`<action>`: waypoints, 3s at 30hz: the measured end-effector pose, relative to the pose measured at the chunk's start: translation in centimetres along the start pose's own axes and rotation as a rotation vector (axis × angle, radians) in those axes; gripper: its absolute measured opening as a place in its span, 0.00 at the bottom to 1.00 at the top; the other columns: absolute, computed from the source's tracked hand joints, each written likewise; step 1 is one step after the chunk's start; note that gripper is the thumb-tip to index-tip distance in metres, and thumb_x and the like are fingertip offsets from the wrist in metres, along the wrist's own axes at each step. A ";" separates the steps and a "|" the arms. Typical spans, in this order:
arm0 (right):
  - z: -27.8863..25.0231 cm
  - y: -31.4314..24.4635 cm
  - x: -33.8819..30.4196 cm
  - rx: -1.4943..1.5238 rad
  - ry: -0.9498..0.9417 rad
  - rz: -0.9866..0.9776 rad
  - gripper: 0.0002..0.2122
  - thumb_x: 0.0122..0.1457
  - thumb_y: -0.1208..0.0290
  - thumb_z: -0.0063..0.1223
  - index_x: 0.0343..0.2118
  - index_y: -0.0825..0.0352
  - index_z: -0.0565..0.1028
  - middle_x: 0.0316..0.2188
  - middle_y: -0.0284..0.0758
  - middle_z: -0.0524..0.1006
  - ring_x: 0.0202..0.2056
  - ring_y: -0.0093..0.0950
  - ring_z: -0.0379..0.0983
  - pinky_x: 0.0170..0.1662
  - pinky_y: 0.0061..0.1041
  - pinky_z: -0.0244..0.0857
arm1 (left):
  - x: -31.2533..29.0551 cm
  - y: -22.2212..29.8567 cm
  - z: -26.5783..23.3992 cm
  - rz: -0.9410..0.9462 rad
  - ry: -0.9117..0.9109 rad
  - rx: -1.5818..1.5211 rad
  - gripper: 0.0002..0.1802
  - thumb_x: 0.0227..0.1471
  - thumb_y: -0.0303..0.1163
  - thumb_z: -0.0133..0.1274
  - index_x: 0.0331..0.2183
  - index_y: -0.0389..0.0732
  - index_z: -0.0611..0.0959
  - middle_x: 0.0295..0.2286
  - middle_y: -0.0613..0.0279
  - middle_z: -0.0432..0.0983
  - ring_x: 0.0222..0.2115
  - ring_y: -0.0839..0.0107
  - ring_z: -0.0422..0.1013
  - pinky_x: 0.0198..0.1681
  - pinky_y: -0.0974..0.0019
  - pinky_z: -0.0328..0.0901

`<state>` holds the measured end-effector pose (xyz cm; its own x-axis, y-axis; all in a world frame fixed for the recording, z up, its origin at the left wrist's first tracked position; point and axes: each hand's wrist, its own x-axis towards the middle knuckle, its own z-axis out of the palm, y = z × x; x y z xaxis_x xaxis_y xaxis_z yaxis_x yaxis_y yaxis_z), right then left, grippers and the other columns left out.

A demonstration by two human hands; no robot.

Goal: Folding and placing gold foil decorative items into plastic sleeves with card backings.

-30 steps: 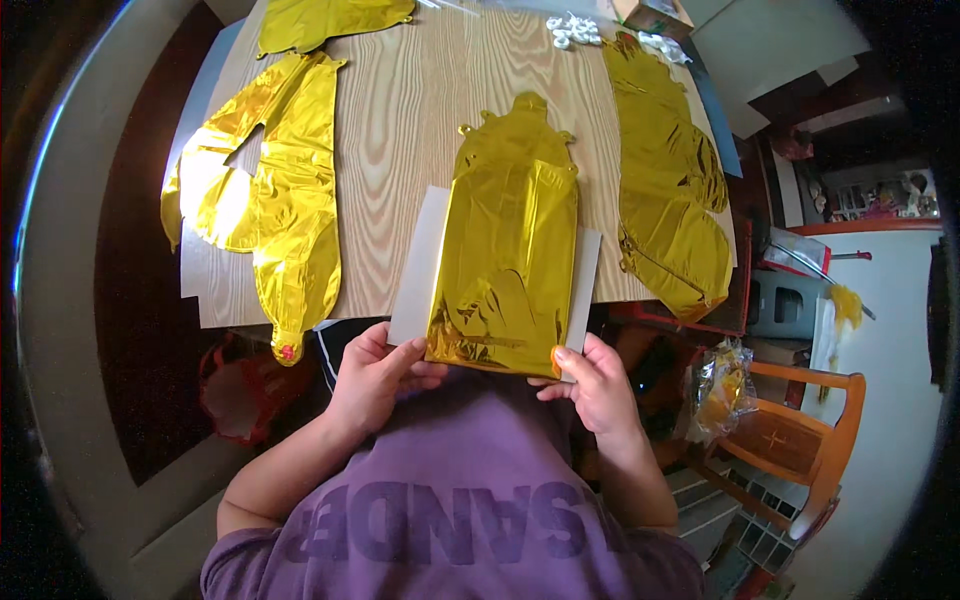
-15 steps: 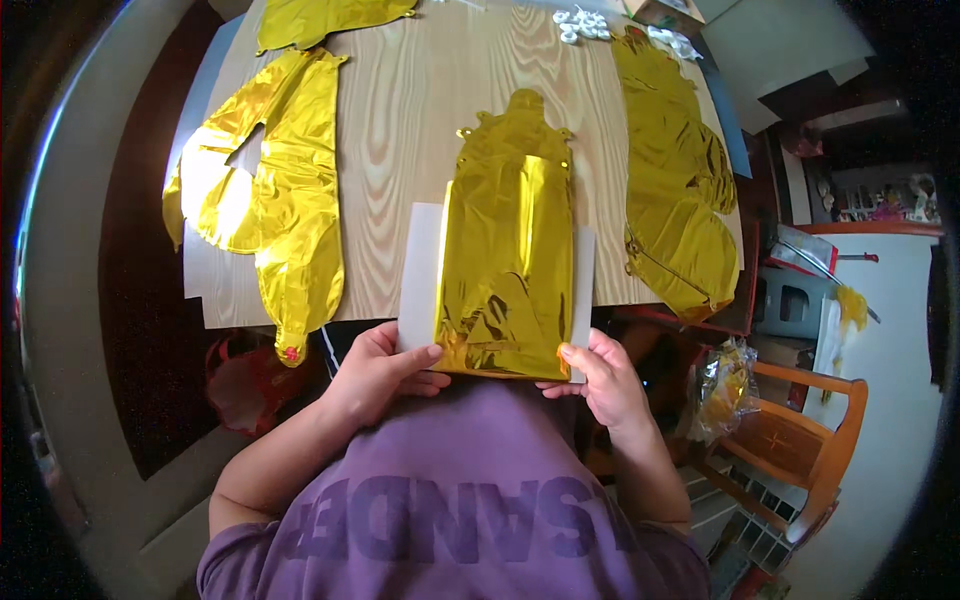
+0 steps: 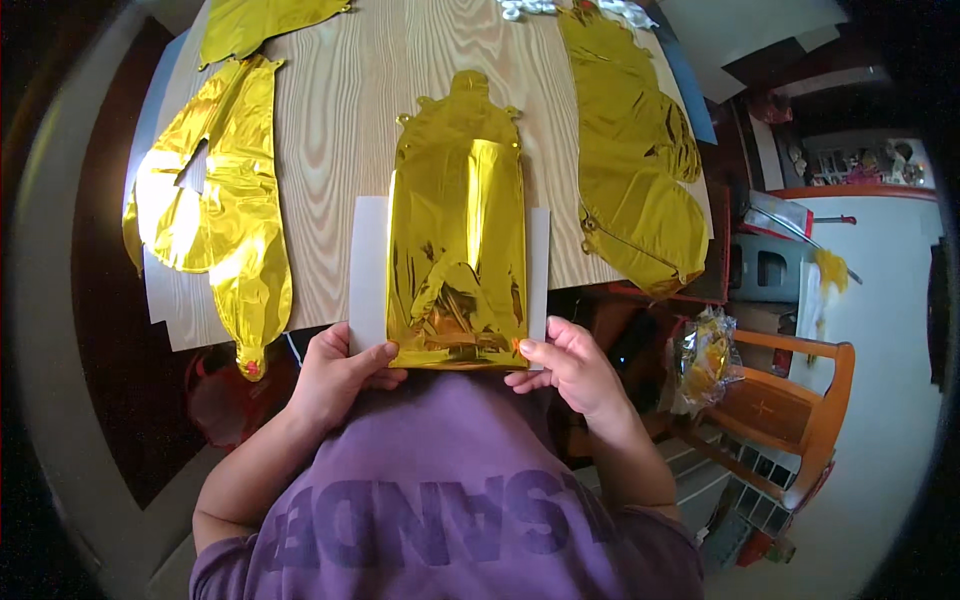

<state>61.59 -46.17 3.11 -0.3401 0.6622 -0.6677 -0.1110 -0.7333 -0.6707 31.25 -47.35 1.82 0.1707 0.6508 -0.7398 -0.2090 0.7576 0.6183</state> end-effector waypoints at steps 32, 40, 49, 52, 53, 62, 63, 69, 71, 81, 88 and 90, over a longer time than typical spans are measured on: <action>-0.7 2.3 0.5 0.084 0.024 -0.026 0.07 0.63 0.69 0.58 0.40 0.66 0.76 0.35 0.34 0.81 0.29 0.24 0.79 0.34 0.25 0.76 | -0.1 -0.2 -0.3 0.046 -0.032 0.062 0.12 0.58 0.25 0.58 0.43 0.33 0.76 0.35 0.56 0.81 0.28 0.70 0.80 0.32 0.71 0.76; -0.3 2.4 0.6 0.078 0.037 -0.083 0.07 0.64 0.70 0.56 0.41 0.67 0.74 0.36 0.35 0.80 0.32 0.24 0.79 0.37 0.26 0.77 | -0.2 -0.2 -0.1 0.090 -0.038 0.096 0.12 0.58 0.24 0.57 0.43 0.33 0.76 0.35 0.57 0.81 0.28 0.71 0.80 0.32 0.71 0.74; 0.4 2.1 0.2 0.097 0.057 -0.266 0.05 0.62 0.76 0.57 0.39 0.67 0.74 0.34 0.31 0.80 0.34 0.18 0.76 0.41 0.24 0.75 | -0.4 -0.6 0.0 0.170 -0.036 0.100 0.09 0.57 0.23 0.58 0.41 0.33 0.78 0.33 0.59 0.81 0.28 0.72 0.79 0.32 0.71 0.75; 0.8 0.8 0.6 0.045 0.068 -0.349 0.04 0.61 0.78 0.57 0.38 0.67 0.75 0.32 0.29 0.79 0.33 0.16 0.74 0.41 0.19 0.72 | -0.8 0.6 0.2 0.286 -0.035 0.110 0.07 0.57 0.22 0.58 0.39 0.34 0.79 0.32 0.61 0.81 0.27 0.74 0.78 0.32 0.71 0.75; 1.0 0.1 1.0 0.017 0.073 -0.395 0.04 0.61 0.78 0.57 0.37 0.67 0.75 0.32 0.29 0.79 0.33 0.16 0.74 0.40 0.19 0.71 | -0.8 1.2 0.2 0.320 -0.023 0.129 0.07 0.57 0.22 0.58 0.39 0.33 0.79 0.31 0.61 0.80 0.26 0.75 0.78 0.33 0.72 0.75; 0.6 -5.6 7.7 -0.428 0.172 -0.520 0.02 0.58 0.79 0.59 0.32 0.68 0.76 0.26 0.26 0.78 0.26 0.14 0.70 0.32 0.18 0.66 | 2.2 7.5 0.3 0.535 0.155 0.448 0.17 0.54 0.28 0.61 0.44 0.32 0.78 0.28 0.60 0.80 0.28 0.71 0.79 0.33 0.68 0.73; 0.6 -5.3 7.8 -0.543 0.240 -0.557 0.04 0.56 0.78 0.60 0.31 0.69 0.75 0.23 0.28 0.77 0.24 0.15 0.70 0.30 0.21 0.67 | 2.3 7.7 0.1 0.532 0.177 0.585 0.19 0.53 0.30 0.62 0.44 0.32 0.78 0.28 0.59 0.81 0.29 0.68 0.79 0.34 0.67 0.73; 0.7 -5.7 7.7 -0.778 0.343 -0.510 0.09 0.53 0.73 0.64 0.32 0.70 0.75 0.22 0.35 0.79 0.24 0.22 0.74 0.30 0.24 0.68 | 1.2 7.3 0.5 0.726 0.713 1.348 0.45 0.40 0.47 0.69 0.57 0.40 0.70 0.54 0.44 0.67 0.55 0.49 0.66 0.56 0.52 0.63; 0.7 -6.0 7.7 -0.787 0.342 -0.483 0.09 0.53 0.73 0.64 0.33 0.70 0.75 0.23 0.36 0.79 0.24 0.23 0.75 0.30 0.25 0.68 | 1.2 6.4 1.9 1.039 0.540 1.475 0.47 0.41 0.47 0.68 0.59 0.41 0.68 0.58 0.48 0.63 0.60 0.49 0.60 0.61 0.48 0.58; -0.4 -8.9 7.7 -0.734 0.196 -0.223 0.08 0.59 0.70 0.61 0.32 0.69 0.74 0.21 0.28 0.75 0.20 0.17 0.71 0.24 0.19 0.67 | 5.6 3.3 4.9 1.235 -0.089 1.769 0.53 0.48 0.60 0.56 0.66 0.41 0.59 0.66 0.55 0.53 0.67 0.56 0.49 0.69 0.47 0.42; -0.6 -9.9 8.1 -0.761 0.151 -0.196 0.07 0.62 0.73 0.56 0.31 0.69 0.72 0.19 0.28 0.73 0.19 0.15 0.68 0.21 0.17 0.64 | 5.0 3.6 5.1 1.179 -0.074 1.832 0.52 0.50 0.62 0.53 0.67 0.42 0.59 0.66 0.57 0.54 0.67 0.55 0.49 0.68 0.46 0.44; -0.8 -9.7 7.7 -0.835 0.173 -0.185 0.07 0.60 0.73 0.58 0.29 0.69 0.72 0.19 0.30 0.74 0.19 0.17 0.69 0.22 0.21 0.65 | 5.0 3.5 5.0 1.175 -0.082 1.826 0.53 0.49 0.62 0.54 0.67 0.42 0.58 0.66 0.56 0.53 0.67 0.54 0.48 0.69 0.45 0.42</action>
<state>60.83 -33.83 4.23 -0.2298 0.8234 -0.5188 0.5934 -0.3039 -0.7453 36.23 -41.16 1.62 0.7247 0.6877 0.0429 0.6693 -0.7174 0.1931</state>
